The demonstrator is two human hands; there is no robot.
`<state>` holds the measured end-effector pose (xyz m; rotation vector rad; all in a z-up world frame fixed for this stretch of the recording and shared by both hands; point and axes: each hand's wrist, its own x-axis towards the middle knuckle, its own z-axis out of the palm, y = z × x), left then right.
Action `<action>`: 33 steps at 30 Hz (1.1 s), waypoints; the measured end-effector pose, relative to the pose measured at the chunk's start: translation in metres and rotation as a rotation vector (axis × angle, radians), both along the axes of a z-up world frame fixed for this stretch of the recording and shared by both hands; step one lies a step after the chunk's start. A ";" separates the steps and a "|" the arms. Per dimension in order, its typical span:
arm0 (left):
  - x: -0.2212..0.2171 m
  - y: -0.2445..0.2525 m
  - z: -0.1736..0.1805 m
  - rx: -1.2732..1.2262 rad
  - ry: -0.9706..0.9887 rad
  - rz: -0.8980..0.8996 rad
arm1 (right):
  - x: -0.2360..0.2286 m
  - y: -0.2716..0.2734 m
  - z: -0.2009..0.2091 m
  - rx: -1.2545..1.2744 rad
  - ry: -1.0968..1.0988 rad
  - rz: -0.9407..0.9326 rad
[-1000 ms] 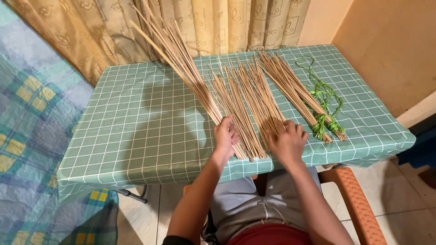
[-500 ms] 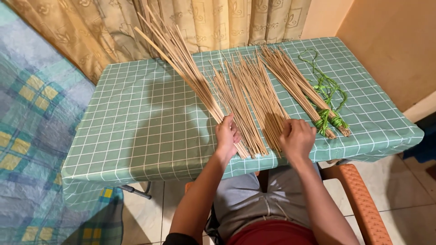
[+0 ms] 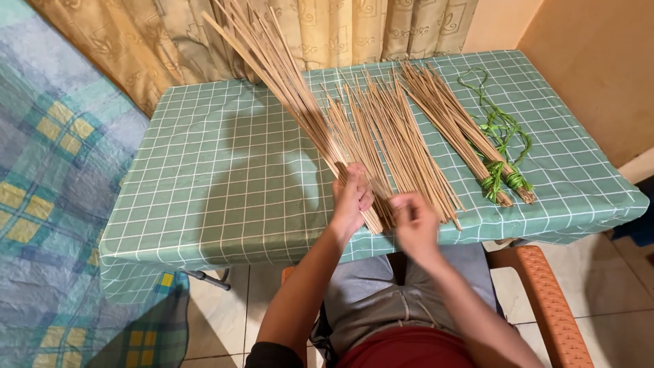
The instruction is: The person is sorting and aligning thin wooden sticks on a table to form a broom bundle, then securing it with a green plastic tie.
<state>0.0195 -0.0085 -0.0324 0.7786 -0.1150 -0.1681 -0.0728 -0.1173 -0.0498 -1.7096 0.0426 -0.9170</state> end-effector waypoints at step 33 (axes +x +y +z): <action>-0.037 -0.033 0.012 -0.053 0.217 -0.116 | -0.022 0.017 0.000 -0.274 -0.361 -0.004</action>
